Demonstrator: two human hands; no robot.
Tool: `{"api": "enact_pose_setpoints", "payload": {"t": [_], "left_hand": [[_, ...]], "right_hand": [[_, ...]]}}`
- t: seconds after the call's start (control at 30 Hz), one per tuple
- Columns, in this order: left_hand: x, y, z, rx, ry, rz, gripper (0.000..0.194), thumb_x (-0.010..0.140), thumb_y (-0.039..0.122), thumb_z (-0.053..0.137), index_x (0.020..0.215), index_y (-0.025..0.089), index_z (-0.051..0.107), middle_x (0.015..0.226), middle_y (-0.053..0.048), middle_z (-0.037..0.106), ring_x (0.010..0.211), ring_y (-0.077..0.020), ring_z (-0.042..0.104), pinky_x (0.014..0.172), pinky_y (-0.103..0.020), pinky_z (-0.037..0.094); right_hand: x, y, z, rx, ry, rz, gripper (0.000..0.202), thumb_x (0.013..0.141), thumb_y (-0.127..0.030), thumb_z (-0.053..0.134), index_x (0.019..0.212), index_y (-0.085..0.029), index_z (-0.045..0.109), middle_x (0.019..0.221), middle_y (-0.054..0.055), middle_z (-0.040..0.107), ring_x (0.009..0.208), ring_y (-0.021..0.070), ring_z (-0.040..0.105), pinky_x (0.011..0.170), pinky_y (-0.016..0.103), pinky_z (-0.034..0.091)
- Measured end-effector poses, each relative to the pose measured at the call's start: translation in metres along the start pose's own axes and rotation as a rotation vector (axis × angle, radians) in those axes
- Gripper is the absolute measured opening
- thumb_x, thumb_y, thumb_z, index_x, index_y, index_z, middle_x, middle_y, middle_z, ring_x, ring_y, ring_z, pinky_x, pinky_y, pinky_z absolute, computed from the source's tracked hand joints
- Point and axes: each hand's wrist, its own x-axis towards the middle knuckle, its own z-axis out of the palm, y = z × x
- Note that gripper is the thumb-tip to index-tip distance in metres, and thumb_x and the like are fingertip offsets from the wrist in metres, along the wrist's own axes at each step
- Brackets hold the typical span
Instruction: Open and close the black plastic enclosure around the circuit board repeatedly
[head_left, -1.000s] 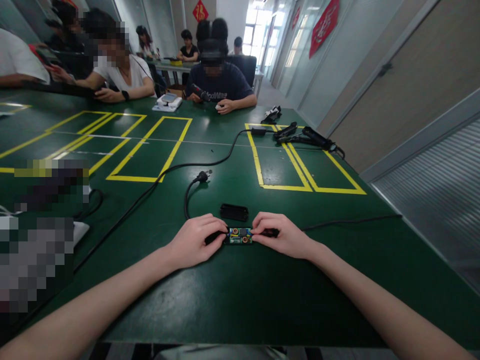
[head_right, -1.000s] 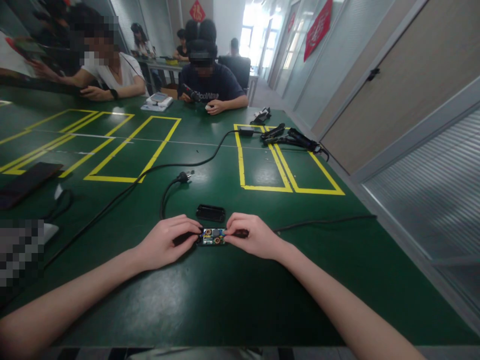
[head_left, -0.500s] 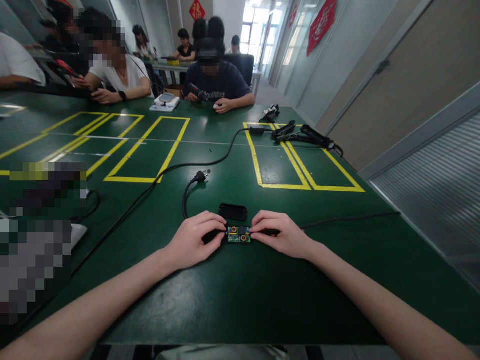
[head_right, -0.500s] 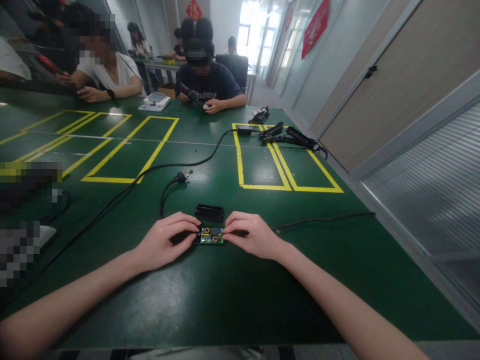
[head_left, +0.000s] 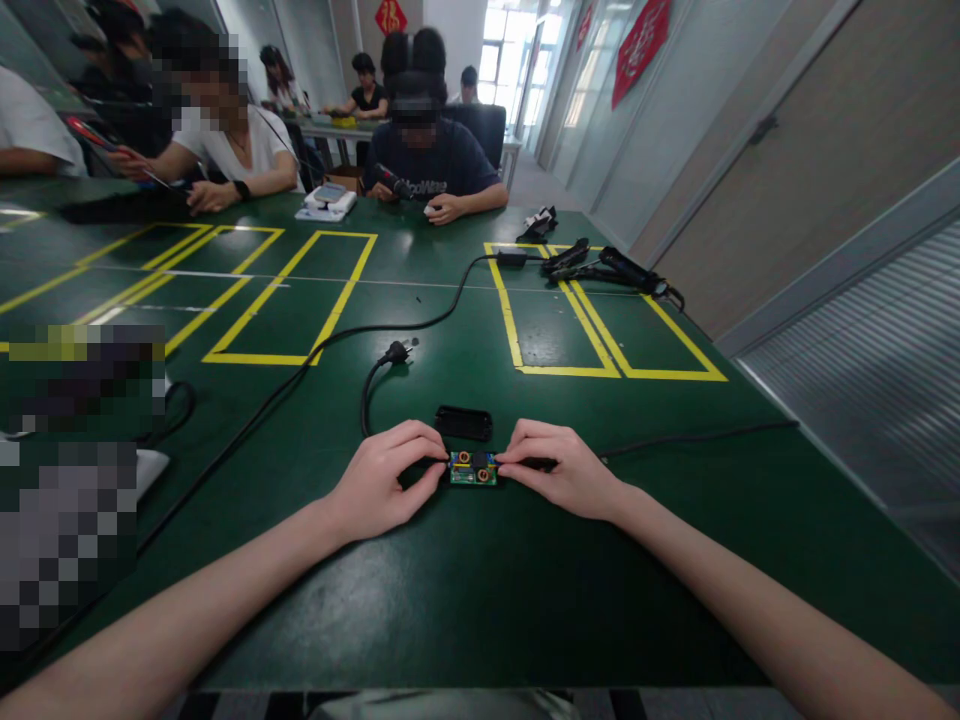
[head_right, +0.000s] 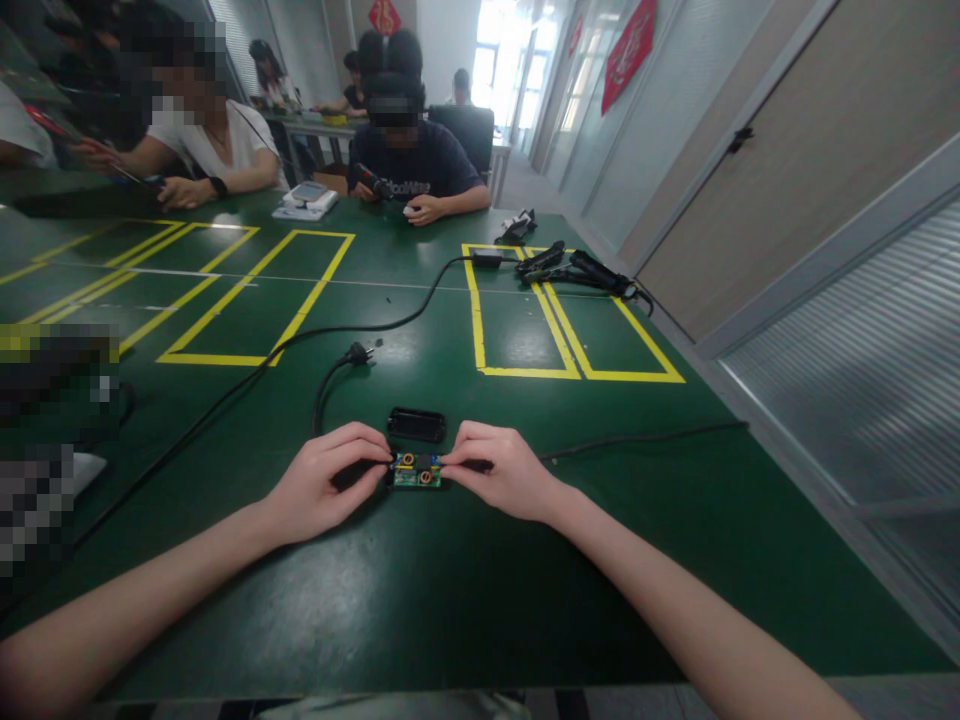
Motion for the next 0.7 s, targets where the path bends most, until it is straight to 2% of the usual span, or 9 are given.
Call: {"api": "enact_pose_setpoints", "payload": {"t": [0.27,0.47,0.57,0.7], "left_hand": [[-0.001,-0.003,0.0,0.015,-0.097,-0.057,0.014,0.097,0.018,0.058,0.096,0.019,0.072,0.103,-0.007,0.071,0.089,-0.0179,0.071,0.077,-0.028,0.059],[-0.001,-0.004,0.001,-0.007,-0.074,-0.093,0.014,0.097,0.021,0.061,0.102,0.02,0.074,0.103,-0.006,0.072,0.086,-0.0167,0.07,0.075,-0.027,0.058],[-0.001,-0.004,0.001,-0.004,-0.072,-0.098,0.012,0.097,0.021,0.061,0.096,0.019,0.073,0.1,-0.006,0.071,0.085,-0.0169,0.07,0.074,-0.027,0.057],[0.001,-0.002,-0.001,0.024,-0.107,-0.081,0.015,0.098,0.02,0.059,0.088,0.02,0.07,0.104,-0.006,0.07,0.089,-0.0176,0.07,0.078,-0.028,0.056]], "right_hand": [[-0.001,0.003,0.001,-0.122,-0.066,-0.042,0.015,0.1,-0.024,0.067,0.088,-0.018,0.074,0.085,0.006,0.069,0.076,0.0169,0.066,0.065,0.027,0.052],[0.001,0.004,-0.002,-0.131,-0.093,-0.077,0.024,0.103,-0.024,0.06,0.081,-0.019,0.07,0.087,0.006,0.07,0.077,0.0162,0.066,0.067,0.028,0.052],[0.002,0.004,-0.004,-0.116,-0.096,-0.096,0.022,0.102,-0.022,0.059,0.083,-0.018,0.071,0.089,0.007,0.071,0.079,0.0162,0.067,0.07,0.028,0.053],[0.005,-0.001,-0.011,-0.319,-0.183,-0.212,0.016,0.099,-0.024,0.06,0.093,-0.018,0.074,0.091,0.007,0.071,0.077,0.0175,0.064,0.065,0.029,0.05]]}}
